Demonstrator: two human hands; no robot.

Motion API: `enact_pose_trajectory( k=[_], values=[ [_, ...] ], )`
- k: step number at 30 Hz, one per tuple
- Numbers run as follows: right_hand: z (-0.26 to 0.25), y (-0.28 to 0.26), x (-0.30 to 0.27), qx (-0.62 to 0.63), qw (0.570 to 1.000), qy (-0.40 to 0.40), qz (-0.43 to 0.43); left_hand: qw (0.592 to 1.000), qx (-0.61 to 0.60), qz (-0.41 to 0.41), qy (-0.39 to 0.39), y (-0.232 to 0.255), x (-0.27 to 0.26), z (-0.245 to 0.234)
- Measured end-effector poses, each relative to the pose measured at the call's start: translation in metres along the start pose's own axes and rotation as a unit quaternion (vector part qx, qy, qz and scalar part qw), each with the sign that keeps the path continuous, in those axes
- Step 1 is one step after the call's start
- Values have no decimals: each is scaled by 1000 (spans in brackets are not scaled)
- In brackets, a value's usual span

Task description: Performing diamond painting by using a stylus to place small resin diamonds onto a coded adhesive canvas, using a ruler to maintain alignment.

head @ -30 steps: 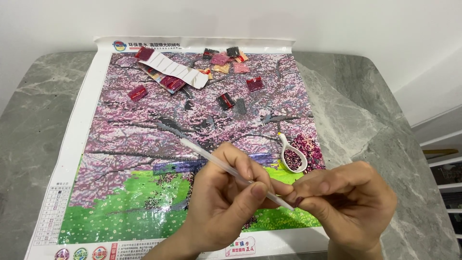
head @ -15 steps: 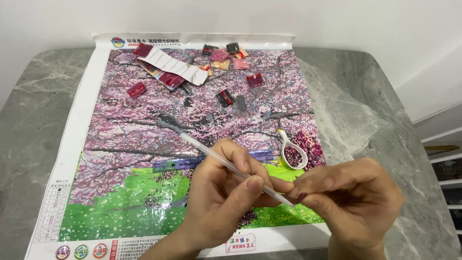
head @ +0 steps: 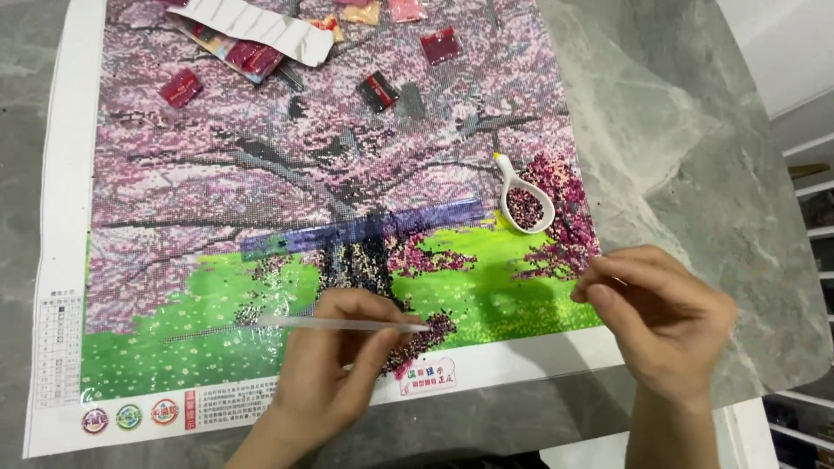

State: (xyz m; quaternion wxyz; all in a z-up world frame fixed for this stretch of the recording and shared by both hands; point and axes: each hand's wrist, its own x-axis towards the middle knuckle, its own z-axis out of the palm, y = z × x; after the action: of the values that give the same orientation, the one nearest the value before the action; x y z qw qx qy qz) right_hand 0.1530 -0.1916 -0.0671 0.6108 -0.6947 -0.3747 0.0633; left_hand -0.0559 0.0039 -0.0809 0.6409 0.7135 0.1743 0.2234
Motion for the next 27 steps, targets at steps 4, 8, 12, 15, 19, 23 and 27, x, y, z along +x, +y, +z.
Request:
enact_pose_trajectory(
  k=[4,8,12,15,19,23,27],
  values=[
    [5,18,0,-1,999,13,29,991,108,60,-54,-25,-2,10],
    [10,23,11,-53,998,-25,-9,981,163,83,-64,-46,-3,16],
    [24,45,20,-2,998,-63,-10,974,210,32,-77,-65,-7,15],
    [34,76,17,-3,997,-82,-11,978,192,64,-50,-60,-18,11],
    [33,84,16,-104,988,-105,-41,975,194,104,-42,-73,-46,11],
    [32,87,19,-120,984,-117,-66,986,106,131,-15,-83,-67,24],
    [33,91,19,-141,982,-96,-82,977,157,142,-3,-87,-76,34]
  ],
)
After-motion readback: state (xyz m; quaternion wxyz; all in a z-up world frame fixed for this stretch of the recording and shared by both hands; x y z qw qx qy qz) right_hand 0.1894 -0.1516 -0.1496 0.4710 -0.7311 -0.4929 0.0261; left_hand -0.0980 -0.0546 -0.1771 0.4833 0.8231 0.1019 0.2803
